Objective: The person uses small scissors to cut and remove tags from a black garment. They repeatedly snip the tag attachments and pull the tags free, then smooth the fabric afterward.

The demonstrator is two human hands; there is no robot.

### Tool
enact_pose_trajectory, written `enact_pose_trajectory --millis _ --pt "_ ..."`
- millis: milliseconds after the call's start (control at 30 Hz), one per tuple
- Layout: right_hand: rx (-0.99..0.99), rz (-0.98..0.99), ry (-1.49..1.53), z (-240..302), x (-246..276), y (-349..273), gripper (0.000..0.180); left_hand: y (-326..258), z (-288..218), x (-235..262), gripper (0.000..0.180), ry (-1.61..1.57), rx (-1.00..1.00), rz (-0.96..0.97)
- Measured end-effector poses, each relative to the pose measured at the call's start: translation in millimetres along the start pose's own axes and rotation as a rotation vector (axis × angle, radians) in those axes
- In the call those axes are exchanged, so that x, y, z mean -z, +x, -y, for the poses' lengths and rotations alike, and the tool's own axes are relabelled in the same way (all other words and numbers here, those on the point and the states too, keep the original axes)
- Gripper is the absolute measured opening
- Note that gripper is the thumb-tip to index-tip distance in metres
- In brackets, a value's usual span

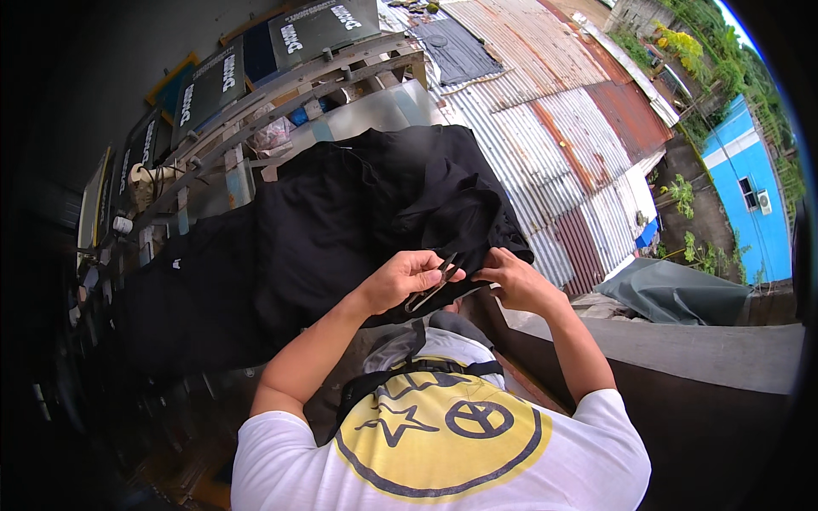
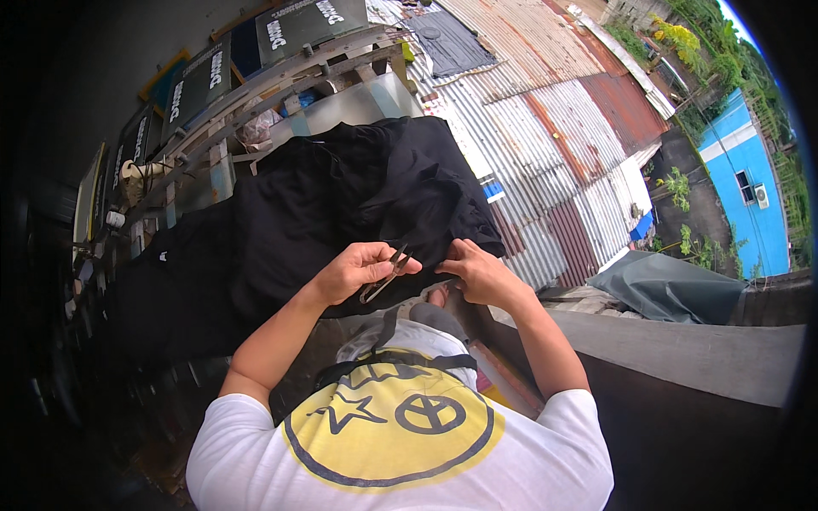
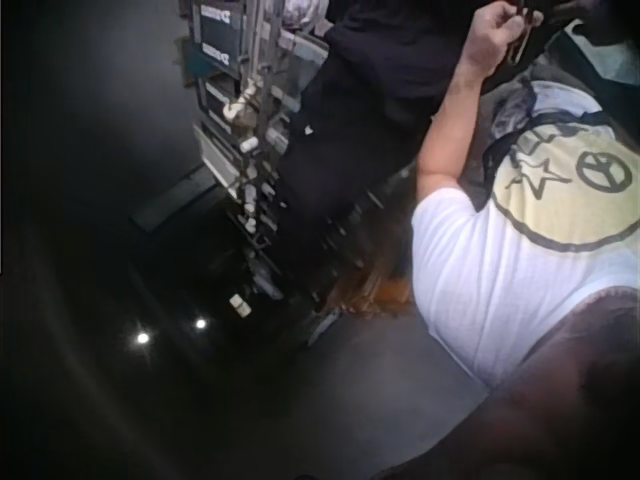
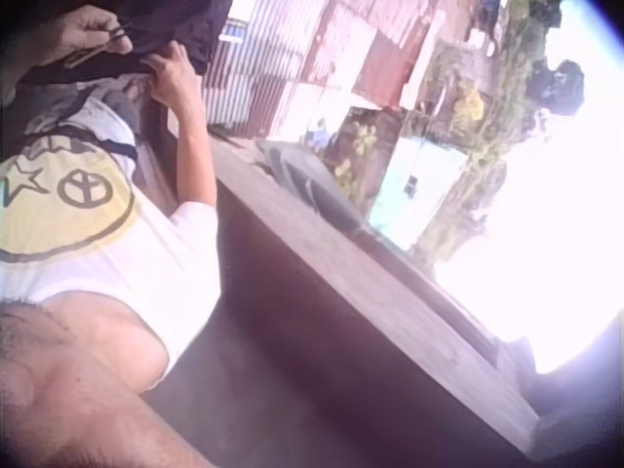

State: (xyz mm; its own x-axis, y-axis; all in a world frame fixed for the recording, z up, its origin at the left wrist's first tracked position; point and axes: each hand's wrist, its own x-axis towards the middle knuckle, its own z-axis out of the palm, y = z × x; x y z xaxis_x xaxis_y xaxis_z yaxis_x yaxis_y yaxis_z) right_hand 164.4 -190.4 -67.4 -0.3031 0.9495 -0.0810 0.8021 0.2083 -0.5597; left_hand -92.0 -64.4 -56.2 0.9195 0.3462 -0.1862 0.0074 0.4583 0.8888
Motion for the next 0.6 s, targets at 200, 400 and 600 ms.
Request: enact_pose_trajectory --millis 200,400,600 --pt "0.179 -0.251 -0.136 -24 -30 -6 0.037 22 18 4 0.016 0.045 0.0 -0.102" --pt "0.238 -0.351 -0.057 -38 -29 -13 0.024 23 27 11 0.018 0.027 -0.023 -0.154" --pt "0.237 -0.467 0.118 -23 -23 -24 0.016 18 31 8 0.017 0.006 -0.047 -0.194"
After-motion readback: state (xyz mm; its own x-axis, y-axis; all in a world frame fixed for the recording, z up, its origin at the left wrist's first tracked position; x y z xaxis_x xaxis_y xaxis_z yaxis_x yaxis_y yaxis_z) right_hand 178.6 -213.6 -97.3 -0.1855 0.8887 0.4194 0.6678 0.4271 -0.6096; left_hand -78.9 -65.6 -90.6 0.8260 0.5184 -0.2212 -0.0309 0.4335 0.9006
